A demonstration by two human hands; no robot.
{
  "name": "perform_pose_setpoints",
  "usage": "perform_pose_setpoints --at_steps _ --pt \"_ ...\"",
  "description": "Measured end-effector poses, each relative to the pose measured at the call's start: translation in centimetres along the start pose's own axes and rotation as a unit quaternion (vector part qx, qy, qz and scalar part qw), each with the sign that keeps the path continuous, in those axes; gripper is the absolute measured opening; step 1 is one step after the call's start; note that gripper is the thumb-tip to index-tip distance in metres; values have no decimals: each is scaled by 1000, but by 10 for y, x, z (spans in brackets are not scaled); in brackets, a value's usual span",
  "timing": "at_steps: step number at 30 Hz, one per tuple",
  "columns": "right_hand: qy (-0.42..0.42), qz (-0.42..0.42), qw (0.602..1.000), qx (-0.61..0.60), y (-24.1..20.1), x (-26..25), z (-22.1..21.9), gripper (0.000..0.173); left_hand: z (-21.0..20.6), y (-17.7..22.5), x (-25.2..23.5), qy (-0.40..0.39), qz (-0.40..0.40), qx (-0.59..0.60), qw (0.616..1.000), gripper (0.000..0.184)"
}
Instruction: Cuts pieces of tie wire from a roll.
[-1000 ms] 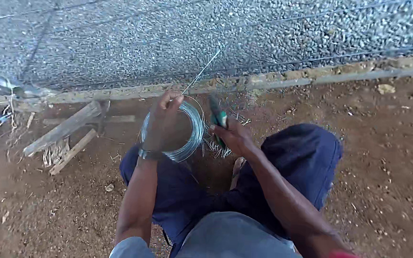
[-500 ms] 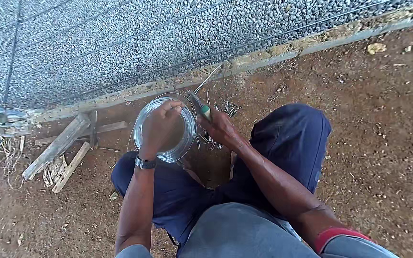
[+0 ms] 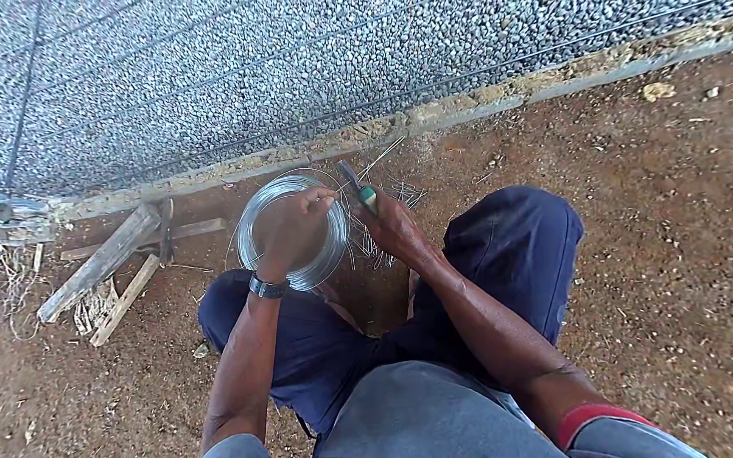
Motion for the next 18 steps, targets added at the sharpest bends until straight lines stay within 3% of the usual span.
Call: perform_pose_setpoints --at_steps 9,14,18 --pt "5 -31 999 19 2 -8 0 38 -2 -16 -37 -31 -35 -61 997 28" --pt "-39 -122 990 -52 27 -20 2 42 22 -21 -40 -59 2 -93 994 34" --pt "-35 -108 980 -161 51 -25 -4 47 49 -24 -34 -51 -18 -106 993 31"
Point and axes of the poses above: each hand's wrist, its own x-axis away from the middle knuckle, its own z-axis out of the back of the hand, y = z × x, the point moved 5 cm from there along -x, towards the middle knuckle, and after that the axes turned 11 degrees about x, right-handed, at the moved point
